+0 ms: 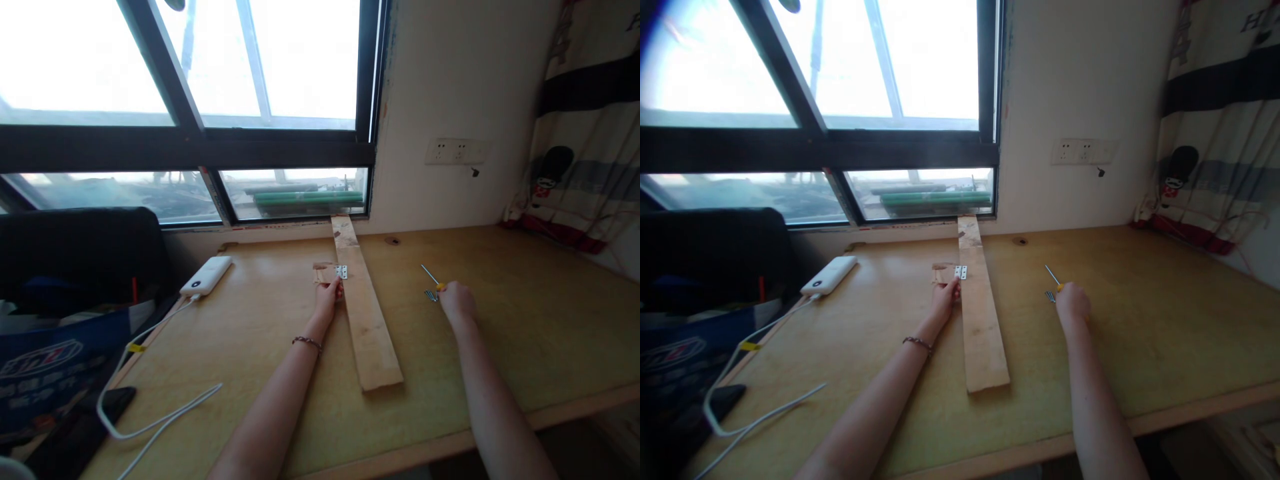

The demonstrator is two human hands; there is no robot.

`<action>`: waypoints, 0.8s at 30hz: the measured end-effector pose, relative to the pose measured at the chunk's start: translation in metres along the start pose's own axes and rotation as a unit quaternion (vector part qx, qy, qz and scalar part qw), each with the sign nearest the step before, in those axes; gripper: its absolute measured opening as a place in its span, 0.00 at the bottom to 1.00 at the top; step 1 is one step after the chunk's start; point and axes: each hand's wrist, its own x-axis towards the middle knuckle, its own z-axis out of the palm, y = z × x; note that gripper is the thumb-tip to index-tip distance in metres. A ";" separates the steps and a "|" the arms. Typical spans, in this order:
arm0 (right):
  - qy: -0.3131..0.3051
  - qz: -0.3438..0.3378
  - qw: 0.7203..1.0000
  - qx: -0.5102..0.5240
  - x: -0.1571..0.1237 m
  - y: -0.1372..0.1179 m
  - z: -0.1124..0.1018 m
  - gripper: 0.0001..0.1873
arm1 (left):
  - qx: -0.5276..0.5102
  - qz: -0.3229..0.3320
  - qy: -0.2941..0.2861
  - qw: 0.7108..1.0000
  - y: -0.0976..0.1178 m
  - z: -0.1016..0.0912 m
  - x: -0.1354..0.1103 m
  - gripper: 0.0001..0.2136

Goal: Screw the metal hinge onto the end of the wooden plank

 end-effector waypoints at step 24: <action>-0.007 0.006 1.000 0.023 0.000 -0.016 0.011 0.13 | -0.017 -0.024 0.013 0.999 0.001 0.001 -0.001 0.14</action>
